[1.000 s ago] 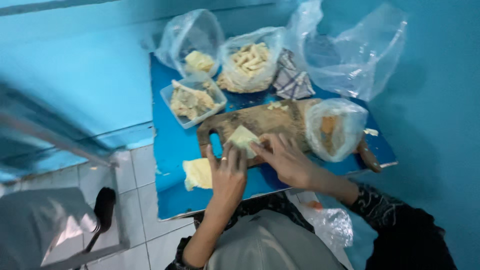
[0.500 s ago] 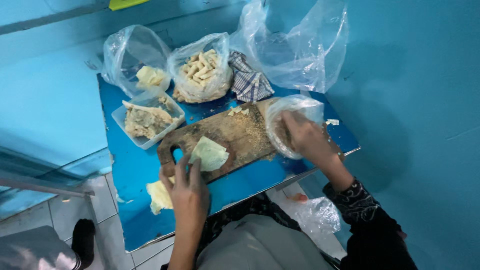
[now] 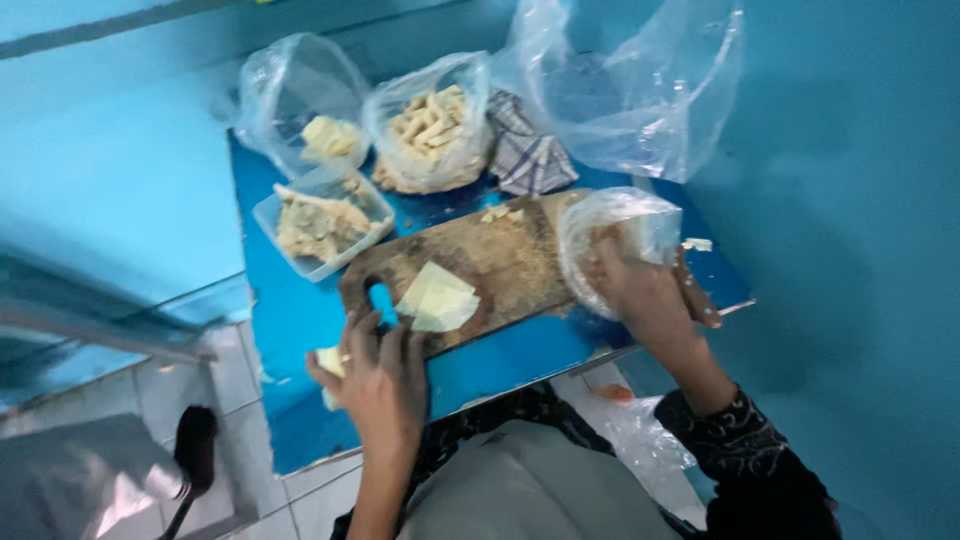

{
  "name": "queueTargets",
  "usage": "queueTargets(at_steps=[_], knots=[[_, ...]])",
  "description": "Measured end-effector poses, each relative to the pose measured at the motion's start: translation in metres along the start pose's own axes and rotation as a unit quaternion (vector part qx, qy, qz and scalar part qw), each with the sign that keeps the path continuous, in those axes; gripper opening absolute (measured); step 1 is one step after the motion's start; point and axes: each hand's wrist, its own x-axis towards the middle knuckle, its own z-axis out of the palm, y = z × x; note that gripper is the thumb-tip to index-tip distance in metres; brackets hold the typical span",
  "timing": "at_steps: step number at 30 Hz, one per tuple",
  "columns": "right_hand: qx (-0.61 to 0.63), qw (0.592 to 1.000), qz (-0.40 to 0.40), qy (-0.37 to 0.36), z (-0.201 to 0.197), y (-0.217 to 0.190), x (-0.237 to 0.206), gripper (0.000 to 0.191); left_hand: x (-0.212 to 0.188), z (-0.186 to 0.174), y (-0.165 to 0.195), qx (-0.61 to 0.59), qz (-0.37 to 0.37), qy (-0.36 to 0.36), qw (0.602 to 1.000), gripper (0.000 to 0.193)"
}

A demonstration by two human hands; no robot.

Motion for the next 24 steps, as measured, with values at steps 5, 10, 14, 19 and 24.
queueTargets(at_steps=[5,10,14,19,24], knots=[[0.057,0.991,0.115,0.036,-0.007,-0.01,0.004,0.042,-0.002,-0.005,-0.01,-0.013,0.001,0.001,1.0,0.019],[0.375,0.901,0.143,0.167,-0.01,-0.054,0.02,0.046,0.0,-0.006,-0.02,-0.008,0.006,0.015,1.0,0.015],[0.499,0.861,0.087,-0.045,0.036,-0.137,0.033,0.03,-0.001,-0.004,-0.021,-0.007,0.012,0.01,1.0,0.009],[0.162,0.952,-0.224,0.135,0.053,-0.193,0.021,0.03,-0.001,-0.004,-0.024,-0.006,0.022,0.027,0.999,0.009],[0.148,0.964,-0.182,0.127,0.037,-0.192,0.03,0.033,0.005,-0.007,-0.027,-0.01,0.027,0.013,1.0,0.009]])
